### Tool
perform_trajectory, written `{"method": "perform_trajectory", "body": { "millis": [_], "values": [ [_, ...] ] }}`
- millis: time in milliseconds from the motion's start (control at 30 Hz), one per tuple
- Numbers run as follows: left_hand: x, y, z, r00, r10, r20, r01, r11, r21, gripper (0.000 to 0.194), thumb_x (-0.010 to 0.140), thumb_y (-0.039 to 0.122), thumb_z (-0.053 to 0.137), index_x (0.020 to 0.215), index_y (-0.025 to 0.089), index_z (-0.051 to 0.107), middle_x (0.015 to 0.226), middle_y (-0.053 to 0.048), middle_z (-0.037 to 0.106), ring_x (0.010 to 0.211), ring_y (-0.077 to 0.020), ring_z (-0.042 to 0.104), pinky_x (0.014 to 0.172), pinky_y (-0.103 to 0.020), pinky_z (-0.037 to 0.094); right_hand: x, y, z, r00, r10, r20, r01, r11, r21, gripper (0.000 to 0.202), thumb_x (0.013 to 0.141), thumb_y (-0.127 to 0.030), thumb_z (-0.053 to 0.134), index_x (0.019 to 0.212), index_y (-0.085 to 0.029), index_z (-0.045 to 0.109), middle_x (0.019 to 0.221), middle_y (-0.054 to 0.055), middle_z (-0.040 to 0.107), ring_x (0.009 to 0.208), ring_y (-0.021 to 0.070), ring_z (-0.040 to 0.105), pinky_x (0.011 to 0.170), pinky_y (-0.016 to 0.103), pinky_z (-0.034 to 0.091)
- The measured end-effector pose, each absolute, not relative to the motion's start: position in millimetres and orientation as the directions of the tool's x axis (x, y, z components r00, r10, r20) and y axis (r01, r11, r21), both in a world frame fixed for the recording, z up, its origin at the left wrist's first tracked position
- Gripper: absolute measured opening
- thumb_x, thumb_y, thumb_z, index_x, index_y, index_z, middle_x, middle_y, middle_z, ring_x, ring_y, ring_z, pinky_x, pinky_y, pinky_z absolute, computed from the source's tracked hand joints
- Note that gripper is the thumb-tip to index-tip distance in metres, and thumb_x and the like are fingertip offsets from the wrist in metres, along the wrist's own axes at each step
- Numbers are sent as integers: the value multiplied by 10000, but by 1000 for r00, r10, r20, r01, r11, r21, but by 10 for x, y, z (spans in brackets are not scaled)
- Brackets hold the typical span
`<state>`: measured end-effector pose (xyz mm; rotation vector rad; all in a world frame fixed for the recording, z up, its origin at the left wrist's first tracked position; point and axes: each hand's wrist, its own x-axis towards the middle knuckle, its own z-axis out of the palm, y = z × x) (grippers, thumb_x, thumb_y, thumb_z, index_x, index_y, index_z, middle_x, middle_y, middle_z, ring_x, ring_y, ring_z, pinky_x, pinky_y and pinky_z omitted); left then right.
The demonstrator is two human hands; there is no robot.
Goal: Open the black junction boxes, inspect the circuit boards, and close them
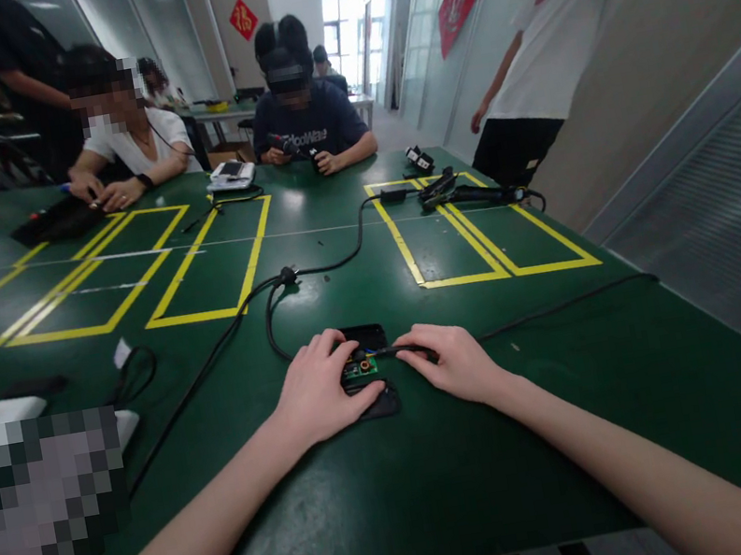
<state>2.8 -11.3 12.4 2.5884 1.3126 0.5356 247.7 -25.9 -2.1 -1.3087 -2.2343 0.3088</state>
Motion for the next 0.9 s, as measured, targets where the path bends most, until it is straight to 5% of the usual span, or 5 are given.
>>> {"method": "perform_trajectory", "body": {
  "millis": [167, 367, 533, 667, 900],
  "values": [
    [116, -82, 100, 494, 821, 286, 749, -569, 339, 490, 848, 566, 717, 1142, 174, 709, 1151, -116, 652, 1076, -317, 628, 940, -489, 571, 2544, -220, 0, -360, 877, 319, 746, 476, -466, 231, 1012, -315, 549, 998, -200, 748, 811, 50, 696, 678, 173, 630, 621, 281, 453],
    [-130, 66, 171, 516, 814, 267, 597, -565, 570, 336, 919, 380, 594, 1187, 188, 658, 1304, -104, 592, 840, -177, 662, 759, -349, 579, 2556, -222, 35, -347, 863, 368, 696, 500, -515, 247, 1012, -337, 554, 993, -188, 750, 788, 55, 687, 650, 176, 614, 611, 302, 468],
    [-339, 195, 320, 583, 796, 162, 493, -505, 708, 182, 901, 315, 611, 940, 168, 710, 910, -52, 715, 833, -177, 652, 736, -283, 519, 2571, -277, 120, -314, 858, 407, 601, 512, -614, 243, 1006, -343, 564, 1031, -187, 749, 814, 62, 699, 618, 158, 584, 556, 282, 459],
    [-346, 166, 411, 680, 733, -27, 464, -401, 790, 184, 842, 315, 665, 890, 147, 720, 685, 9, 632, 613, -112, 539, 579, -221, 414, 2640, -325, 198, -417, 862, 288, 518, 486, -704, 224, 969, -342, 600, 1002, -171, 742, 807, 47, 686, 572, 116, 531, 477, 225, 387],
    [-308, 96, 393, 736, 663, -136, 448, -326, 833, 161, 773, 301, 698, 833, 151, 704, 614, 44, 571, 550, -90, 487, 532, -206, 358, 2663, -336, 184, -564, 821, 94, 476, 416, -775, 171, 939, -320, 613, 970, -166, 680, 632, -54, 476, 533, 90, 398, 501, 210, 340]
  ]
}}
